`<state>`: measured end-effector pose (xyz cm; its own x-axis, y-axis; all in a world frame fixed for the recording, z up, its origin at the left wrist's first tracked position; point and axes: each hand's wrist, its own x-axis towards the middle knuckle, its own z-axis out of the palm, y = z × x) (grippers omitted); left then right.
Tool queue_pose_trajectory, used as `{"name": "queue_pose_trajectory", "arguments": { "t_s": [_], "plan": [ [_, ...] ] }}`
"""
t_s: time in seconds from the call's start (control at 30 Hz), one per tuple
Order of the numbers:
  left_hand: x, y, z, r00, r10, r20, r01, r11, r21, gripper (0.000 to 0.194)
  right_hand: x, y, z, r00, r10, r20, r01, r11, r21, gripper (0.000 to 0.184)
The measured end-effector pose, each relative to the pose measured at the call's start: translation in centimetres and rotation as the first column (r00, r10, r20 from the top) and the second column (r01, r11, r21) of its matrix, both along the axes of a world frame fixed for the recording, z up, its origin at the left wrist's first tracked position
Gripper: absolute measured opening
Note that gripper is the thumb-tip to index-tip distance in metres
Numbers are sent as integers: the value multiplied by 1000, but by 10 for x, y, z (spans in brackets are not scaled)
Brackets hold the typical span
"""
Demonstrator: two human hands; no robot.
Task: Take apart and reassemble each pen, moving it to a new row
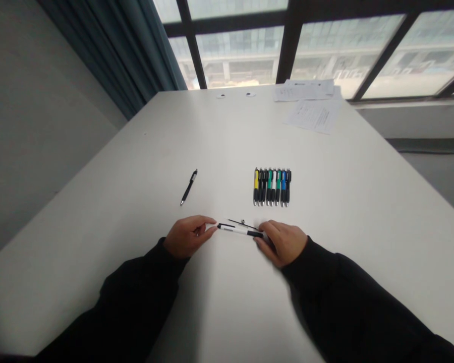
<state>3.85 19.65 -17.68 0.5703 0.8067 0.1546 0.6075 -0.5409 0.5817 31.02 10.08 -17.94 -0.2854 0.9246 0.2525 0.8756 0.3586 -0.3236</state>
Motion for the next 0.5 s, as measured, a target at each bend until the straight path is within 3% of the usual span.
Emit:
{"name": "queue_pose_trajectory", "arguments": {
  "t_s": [0.2, 0.33, 0.4, 0.5],
  "plan": [
    [2, -1, 2, 997, 65, 36, -65, 998, 3, 19, 1, 2, -3, 999, 19, 28, -20, 999, 30, 19],
    [5, -3, 7, 980, 91, 180, -93, 996, 3, 20, 1, 3, -4, 996, 89, 12, -90, 989, 121, 20],
    [7, -4, 9, 948, 154, 280, -136, 987, -83, 22, 0, 2, -3, 990, 142, -26, -137, 982, 133, 20],
    [9, -4, 11, 873, 291, 392, -128, 911, -393, 30, -2, 0, 0, 976, 190, -110, -181, 980, 85, 20]
  ]
}}
